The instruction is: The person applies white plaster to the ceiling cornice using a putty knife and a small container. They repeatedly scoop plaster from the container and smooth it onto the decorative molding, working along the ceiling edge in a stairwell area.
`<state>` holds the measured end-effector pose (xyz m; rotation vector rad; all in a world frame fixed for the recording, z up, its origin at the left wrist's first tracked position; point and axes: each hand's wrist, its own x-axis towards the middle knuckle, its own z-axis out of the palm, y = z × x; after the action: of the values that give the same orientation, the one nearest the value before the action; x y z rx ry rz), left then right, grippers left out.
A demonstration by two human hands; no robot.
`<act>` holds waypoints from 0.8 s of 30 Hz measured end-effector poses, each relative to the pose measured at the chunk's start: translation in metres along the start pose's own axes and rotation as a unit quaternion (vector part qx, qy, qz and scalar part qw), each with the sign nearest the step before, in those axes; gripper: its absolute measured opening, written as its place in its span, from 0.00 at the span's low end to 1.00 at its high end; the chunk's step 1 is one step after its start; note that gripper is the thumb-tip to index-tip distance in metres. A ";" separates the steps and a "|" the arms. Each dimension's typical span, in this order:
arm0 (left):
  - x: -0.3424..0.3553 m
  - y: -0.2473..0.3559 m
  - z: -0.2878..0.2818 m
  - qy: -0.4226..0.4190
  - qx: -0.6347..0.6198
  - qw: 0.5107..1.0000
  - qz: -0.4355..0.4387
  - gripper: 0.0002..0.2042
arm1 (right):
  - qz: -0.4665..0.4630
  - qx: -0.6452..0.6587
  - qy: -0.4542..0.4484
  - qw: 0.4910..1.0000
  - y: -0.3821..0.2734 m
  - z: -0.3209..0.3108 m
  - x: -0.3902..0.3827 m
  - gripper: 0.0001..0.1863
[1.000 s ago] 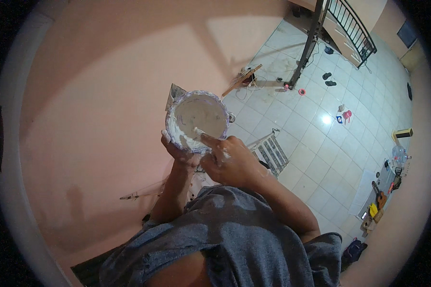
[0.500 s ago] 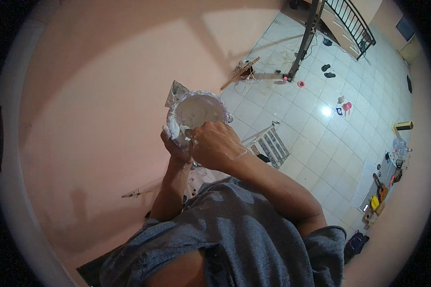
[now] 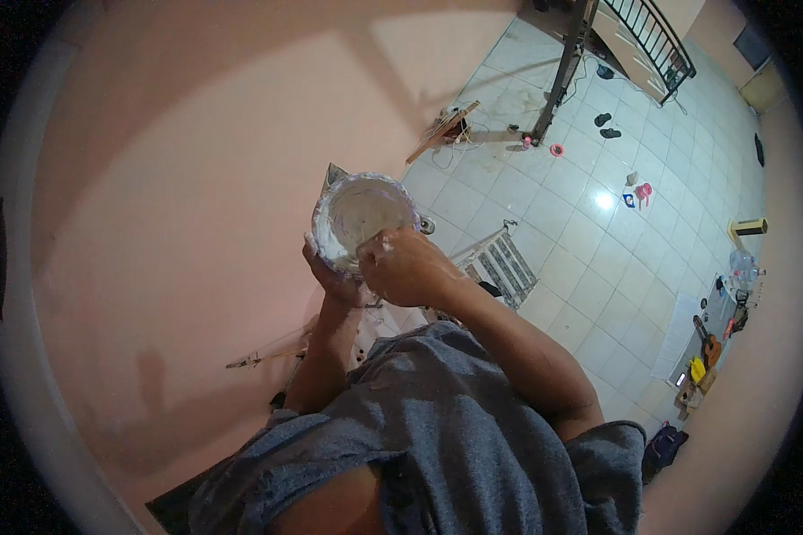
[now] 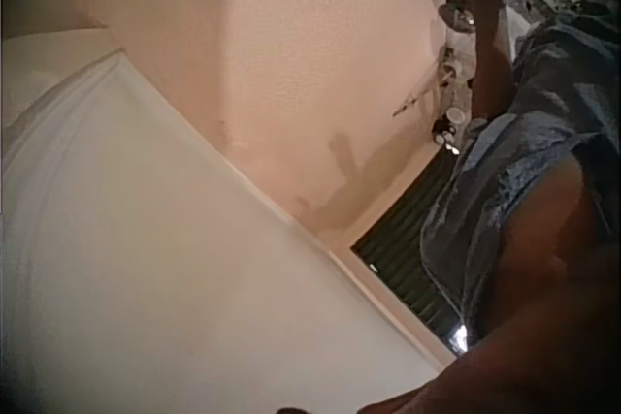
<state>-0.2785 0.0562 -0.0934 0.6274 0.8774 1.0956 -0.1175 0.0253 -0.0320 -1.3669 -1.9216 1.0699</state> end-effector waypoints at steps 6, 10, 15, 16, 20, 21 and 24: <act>-0.004 0.001 0.006 -0.026 -0.065 0.996 -0.062 0.44 | -0.179 -0.080 0.155 0.968 0.018 0.008 0.021 0.12; 0.006 -0.009 -0.014 -0.118 -0.128 0.984 -0.035 0.38 | -0.029 0.083 0.020 0.996 -0.007 0.000 0.020 0.12; 0.014 -0.011 -0.031 -0.190 -0.138 0.971 -0.037 0.36 | -0.108 -0.034 0.040 0.993 0.006 0.025 0.020 0.12; 0.014 -0.009 -0.029 -0.184 -0.121 0.975 -0.035 0.36 | -0.142 -0.058 0.065 0.986 0.005 0.025 0.022 0.12; 0.011 -0.009 -0.036 -0.108 -0.046 0.993 -0.027 0.36 | -0.148 -0.053 0.047 0.986 -0.005 0.017 0.018 0.10; 0.013 -0.013 -0.043 -0.122 -0.070 0.989 -0.032 0.37 | -0.175 -0.074 0.090 0.978 -0.003 0.023 0.015 0.09; 0.006 -0.007 -0.023 -0.024 -0.065 0.997 -0.030 0.38 | -0.216 -0.080 0.097 0.968 0.004 0.024 0.016 0.09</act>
<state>-0.2934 0.0594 -0.1128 0.5146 0.7716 1.0696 -0.1398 0.0338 -0.0490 -1.0175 -2.0610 0.5625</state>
